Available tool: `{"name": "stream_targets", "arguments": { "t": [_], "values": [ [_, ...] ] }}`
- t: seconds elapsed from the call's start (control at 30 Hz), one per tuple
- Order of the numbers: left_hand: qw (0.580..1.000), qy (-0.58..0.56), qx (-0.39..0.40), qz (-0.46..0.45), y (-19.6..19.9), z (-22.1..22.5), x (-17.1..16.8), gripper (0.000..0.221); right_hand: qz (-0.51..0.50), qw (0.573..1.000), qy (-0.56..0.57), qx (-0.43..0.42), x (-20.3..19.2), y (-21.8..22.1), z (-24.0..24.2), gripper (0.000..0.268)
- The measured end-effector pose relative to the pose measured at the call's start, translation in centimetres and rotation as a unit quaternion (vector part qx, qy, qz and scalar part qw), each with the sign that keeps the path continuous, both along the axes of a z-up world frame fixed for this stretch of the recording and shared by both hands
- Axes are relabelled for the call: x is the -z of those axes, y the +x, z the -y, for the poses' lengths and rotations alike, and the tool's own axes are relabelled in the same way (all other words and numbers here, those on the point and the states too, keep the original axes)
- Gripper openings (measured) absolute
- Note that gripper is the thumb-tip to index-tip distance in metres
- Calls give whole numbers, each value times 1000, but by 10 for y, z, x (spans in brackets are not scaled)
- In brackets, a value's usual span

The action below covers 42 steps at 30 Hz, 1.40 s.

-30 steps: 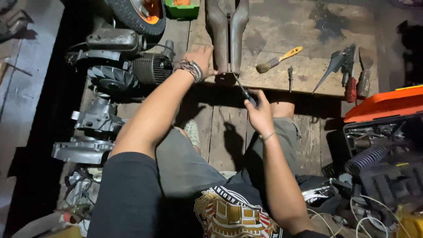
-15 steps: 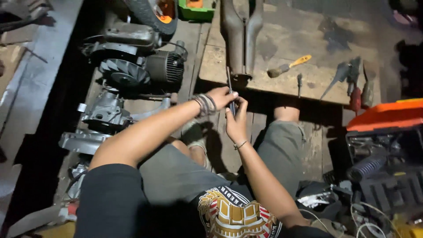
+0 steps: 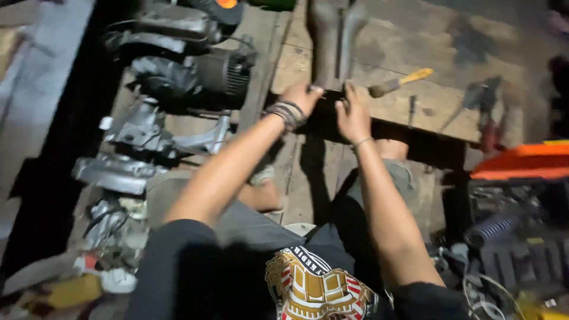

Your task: Scraping the interior of a metal motorcycle component using a small hand tool to remove residue.

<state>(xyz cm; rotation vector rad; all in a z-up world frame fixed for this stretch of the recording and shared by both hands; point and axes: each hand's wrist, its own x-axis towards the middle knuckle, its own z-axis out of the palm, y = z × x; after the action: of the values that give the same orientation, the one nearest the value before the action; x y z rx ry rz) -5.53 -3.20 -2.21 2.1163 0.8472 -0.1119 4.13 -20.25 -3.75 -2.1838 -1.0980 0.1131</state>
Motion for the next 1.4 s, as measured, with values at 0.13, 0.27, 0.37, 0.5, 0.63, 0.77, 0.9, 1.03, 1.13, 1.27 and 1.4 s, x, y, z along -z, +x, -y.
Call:
{"name": "stream_targets", "arguments": {
  "t": [0.13, 0.27, 0.37, 0.5, 0.63, 0.77, 0.9, 1.03, 1.13, 1.27, 1.4],
  "values": [
    [994, -66, -79, 35, -12, 40, 15, 62, 14, 999, -20, -27, -24, -6, 7, 54],
    [989, -101, -104, 40, -27, 68, 13, 55, 25, 998, -53, -34, -25, -1, 7, 55],
    [989, -99, -106, 37, -28, 74, 18, 50, 25, 997, -63, -43, -35, -4, 11, 58],
    [988, -100, -108, 44, -11, 67, 31, 47, 7, 996, -76, -44, -45, -8, 12, 62],
    [991, -75, -106, 29, 5, 53, 2, 52, -8, 996, -75, -40, -40, -4, 13, 60],
    [994, -67, -77, -30, -21, 73, -37, 56, -8, 996, -73, -45, -45, -2, 14, 61],
    [995, -55, -70, -47, -24, 73, -32, 53, 5, 997, -61, -45, -42, -4, 11, 63],
    [994, -57, -86, -24, 2, 60, -33, 53, -6, 998, -51, -46, -52, -7, 13, 60],
    [994, -49, -90, -29, -13, 74, -39, 52, 4, 997, -46, -61, -49, -7, 13, 62],
    [994, -61, -79, -39, -26, 86, -52, 49, -5, 998, -46, -43, -47, -7, 11, 62],
    [994, -68, -81, -13, -3, 63, -32, 50, -16, 998, -54, -42, -54, -10, 12, 62]
  ]
}}
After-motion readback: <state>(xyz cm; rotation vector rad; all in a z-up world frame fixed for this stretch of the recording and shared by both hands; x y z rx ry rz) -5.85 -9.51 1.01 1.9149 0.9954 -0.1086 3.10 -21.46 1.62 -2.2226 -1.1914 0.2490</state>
